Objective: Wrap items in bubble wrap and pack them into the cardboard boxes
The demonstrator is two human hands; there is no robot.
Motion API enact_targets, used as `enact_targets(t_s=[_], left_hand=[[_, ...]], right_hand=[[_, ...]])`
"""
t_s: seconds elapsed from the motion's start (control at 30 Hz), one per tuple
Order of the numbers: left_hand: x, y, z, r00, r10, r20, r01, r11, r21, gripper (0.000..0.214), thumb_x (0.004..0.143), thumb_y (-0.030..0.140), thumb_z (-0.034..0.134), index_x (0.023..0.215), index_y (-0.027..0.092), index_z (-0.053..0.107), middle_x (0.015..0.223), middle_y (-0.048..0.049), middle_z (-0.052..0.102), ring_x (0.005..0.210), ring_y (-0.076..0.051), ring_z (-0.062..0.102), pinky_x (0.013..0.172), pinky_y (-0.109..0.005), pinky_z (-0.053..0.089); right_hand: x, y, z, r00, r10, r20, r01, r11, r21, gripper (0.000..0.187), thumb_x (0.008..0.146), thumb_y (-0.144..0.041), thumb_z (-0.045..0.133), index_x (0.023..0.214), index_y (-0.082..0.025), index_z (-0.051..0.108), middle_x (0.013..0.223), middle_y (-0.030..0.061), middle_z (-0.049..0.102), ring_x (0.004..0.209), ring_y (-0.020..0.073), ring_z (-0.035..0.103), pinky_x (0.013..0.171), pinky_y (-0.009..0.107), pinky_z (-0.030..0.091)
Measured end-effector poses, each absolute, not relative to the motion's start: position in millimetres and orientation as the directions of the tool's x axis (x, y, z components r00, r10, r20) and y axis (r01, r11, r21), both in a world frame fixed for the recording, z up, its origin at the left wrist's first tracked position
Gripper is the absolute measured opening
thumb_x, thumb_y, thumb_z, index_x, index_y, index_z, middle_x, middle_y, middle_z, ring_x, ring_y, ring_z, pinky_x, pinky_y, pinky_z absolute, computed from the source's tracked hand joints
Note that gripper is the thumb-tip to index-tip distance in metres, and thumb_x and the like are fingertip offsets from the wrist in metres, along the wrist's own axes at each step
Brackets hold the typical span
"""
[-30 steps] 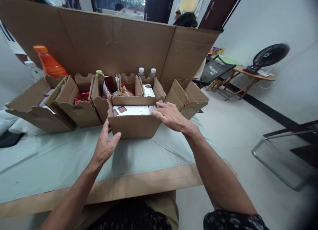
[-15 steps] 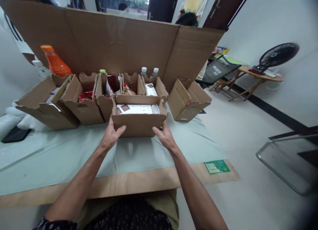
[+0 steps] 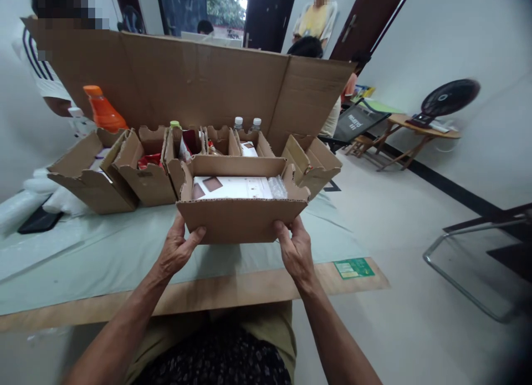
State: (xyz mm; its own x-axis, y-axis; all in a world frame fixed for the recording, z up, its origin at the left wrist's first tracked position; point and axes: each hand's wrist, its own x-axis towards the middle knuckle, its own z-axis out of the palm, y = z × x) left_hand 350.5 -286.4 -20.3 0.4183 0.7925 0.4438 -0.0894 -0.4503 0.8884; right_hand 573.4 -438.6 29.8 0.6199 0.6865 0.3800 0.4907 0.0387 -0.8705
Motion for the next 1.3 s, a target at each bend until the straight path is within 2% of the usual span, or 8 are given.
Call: enact_targets(t_s=[0.13, 0.33, 0.53, 0.73, 0.83, 0.97, 1.17, 1.3], left_hand=[[341.6, -294.9, -10.0, 0.312, 0.835, 0.453, -0.149, -0.428, 0.891, 0.058, 0.089, 0.053, 0.07, 0.139, 0.023, 0.058, 0.126, -0.0074, 0.069, 0.116, -0.025, 0.064, 0.107, -0.04, 0.05], [359.5, -271.8, 60.8, 0.202, 0.762, 0.616, -0.282, -0.557, 0.781, 0.07, 0.091, 0.053, 0.068, 0.153, 0.033, 0.043, 0.139, -0.0044, 0.063, 0.13, -0.026, 0.059, 0.12, -0.042, 0.04], [404.6, -288.5, 84.6, 0.402, 0.669, 0.626, -0.268, -0.568, 0.778, 0.075, 0.094, 0.059, 0.06, 0.159, 0.03, 0.035, 0.144, -0.007, 0.059, 0.138, -0.032, 0.052, 0.12, -0.049, 0.04], [359.3, -290.0, 65.4, 0.171, 0.785, 0.595, -0.189, -0.567, 0.802, 0.07, 0.094, 0.051, 0.064, 0.156, 0.032, 0.038, 0.143, -0.0042, 0.059, 0.14, -0.028, 0.051, 0.127, -0.047, 0.032], [383.7, -271.9, 93.7, 0.235, 0.704, 0.671, -0.256, -0.621, 0.741, 0.081, 0.091, 0.056, 0.065, 0.16, 0.033, 0.03, 0.15, -0.0042, 0.053, 0.146, -0.031, 0.044, 0.126, -0.051, 0.032], [397.6, -289.6, 84.3, 0.423, 0.722, 0.547, -0.187, -0.521, 0.833, 0.076, 0.095, 0.054, 0.061, 0.161, 0.03, 0.032, 0.146, -0.0078, 0.057, 0.141, -0.034, 0.049, 0.122, -0.053, 0.038], [336.4, -329.5, 4.5, 0.216, 0.889, 0.403, -0.071, -0.398, 0.915, 0.072, 0.1, 0.044, 0.058, 0.163, 0.034, 0.024, 0.149, -0.0043, 0.056, 0.146, -0.027, 0.044, 0.128, -0.044, 0.028], [352.4, -335.7, -21.7, 0.3, 0.893, 0.336, -0.021, -0.346, 0.938, 0.074, 0.102, 0.043, 0.055, 0.165, 0.032, 0.017, 0.155, -0.0058, 0.052, 0.153, -0.026, 0.036, 0.13, -0.045, 0.025]], right_hand=[[554.6, -443.3, 45.4, 0.631, 0.627, 0.456, 0.538, 0.07, -0.84, 0.035, 0.097, -0.048, 0.054, 0.119, -0.022, 0.063, 0.105, 0.0064, 0.07, 0.092, 0.0227, 0.065, 0.083, 0.038, 0.053], [562.6, -420.7, 101.5, 0.484, 0.584, 0.652, 0.696, 0.194, -0.691, 0.047, 0.099, -0.046, 0.055, 0.142, -0.027, 0.053, 0.125, 0.0076, 0.065, 0.115, 0.0269, 0.06, 0.101, 0.045, 0.05], [581.3, -437.9, 107.4, 0.637, 0.365, 0.679, 0.603, 0.312, -0.734, 0.049, 0.1, -0.04, 0.057, 0.146, -0.03, 0.048, 0.129, 0.0067, 0.064, 0.13, 0.0263, 0.056, 0.114, 0.045, 0.042], [558.8, -412.4, 100.3, 0.52, 0.609, 0.599, 0.571, 0.273, -0.774, 0.048, 0.102, -0.046, 0.048, 0.147, -0.03, 0.046, 0.139, 0.0083, 0.06, 0.133, 0.0285, 0.054, 0.114, 0.048, 0.043], [580.5, -394.4, 112.3, 0.507, 0.532, 0.678, 0.616, 0.327, -0.717, 0.054, 0.1, -0.045, 0.047, 0.15, -0.028, 0.041, 0.144, 0.0085, 0.057, 0.137, 0.0292, 0.051, 0.119, 0.052, 0.037], [589.4, -417.6, 91.3, 0.647, 0.413, 0.641, 0.597, 0.248, -0.763, 0.054, 0.101, -0.043, 0.048, 0.153, -0.029, 0.039, 0.14, 0.0097, 0.059, 0.135, 0.0299, 0.052, 0.119, 0.055, 0.037], [550.5, -421.5, 35.3, 0.583, 0.714, 0.388, 0.37, 0.192, -0.909, 0.049, 0.099, -0.048, 0.051, 0.144, -0.029, 0.051, 0.137, 0.0079, 0.064, 0.128, 0.0292, 0.058, 0.11, 0.047, 0.048], [570.0, -421.7, 6.6, 0.606, 0.724, 0.328, 0.303, 0.171, -0.937, 0.05, 0.097, -0.048, 0.054, 0.142, -0.027, 0.053, 0.136, 0.0079, 0.066, 0.127, 0.0283, 0.059, 0.109, 0.043, 0.048]])
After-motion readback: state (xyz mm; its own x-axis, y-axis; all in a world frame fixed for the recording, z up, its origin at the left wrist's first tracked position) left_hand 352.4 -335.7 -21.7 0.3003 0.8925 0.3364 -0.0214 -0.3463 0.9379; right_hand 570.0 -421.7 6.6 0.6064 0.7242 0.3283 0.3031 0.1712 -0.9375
